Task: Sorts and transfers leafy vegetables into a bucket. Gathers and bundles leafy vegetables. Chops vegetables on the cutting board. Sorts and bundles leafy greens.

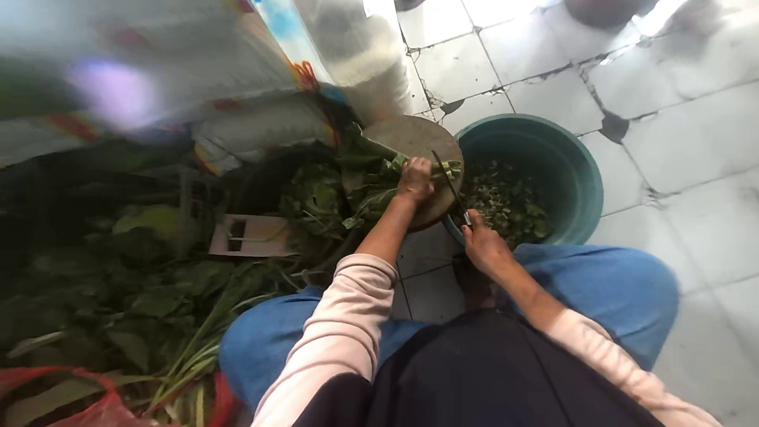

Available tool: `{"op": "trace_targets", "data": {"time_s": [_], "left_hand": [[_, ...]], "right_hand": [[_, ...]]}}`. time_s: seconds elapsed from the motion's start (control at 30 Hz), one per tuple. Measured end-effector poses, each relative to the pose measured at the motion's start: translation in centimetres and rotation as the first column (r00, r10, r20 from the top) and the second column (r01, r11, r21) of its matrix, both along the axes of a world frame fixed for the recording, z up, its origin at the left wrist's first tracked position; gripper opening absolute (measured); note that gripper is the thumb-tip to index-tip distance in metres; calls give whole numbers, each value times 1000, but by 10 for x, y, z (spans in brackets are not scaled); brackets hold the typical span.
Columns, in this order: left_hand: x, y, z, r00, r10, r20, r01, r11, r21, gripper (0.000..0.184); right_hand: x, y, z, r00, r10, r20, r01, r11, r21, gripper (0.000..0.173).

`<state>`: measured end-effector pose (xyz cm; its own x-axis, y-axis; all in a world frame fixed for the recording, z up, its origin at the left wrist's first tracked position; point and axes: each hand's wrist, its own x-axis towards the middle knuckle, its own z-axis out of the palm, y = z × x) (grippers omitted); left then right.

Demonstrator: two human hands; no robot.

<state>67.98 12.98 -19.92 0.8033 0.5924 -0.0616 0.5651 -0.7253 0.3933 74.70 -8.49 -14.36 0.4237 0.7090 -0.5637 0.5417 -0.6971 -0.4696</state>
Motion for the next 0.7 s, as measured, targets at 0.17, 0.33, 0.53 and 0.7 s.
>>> {"op": "trace_targets", "data": {"time_s": [0.17,0.33,0.53,0.7], "left_hand": [[-8,6,-11,998,-60,-28,65,971,231,38],[-19,-5,-2,941,9,-338,33,992,118,79],[-10,-10,5,968,30,-249,8,989,149,59],[18,-18,13,941,126,-315,-105,991,81,49]], "right_hand": [[2,41,-37,999,-38,19,36,996,80,52],[6,28,-45,984,-132,-120,156,964,217,51],[20,-16,-22,965,-253,-69,261,947,186,52],[2,-18,3,998,-46,34,40,988,151,51]]}}
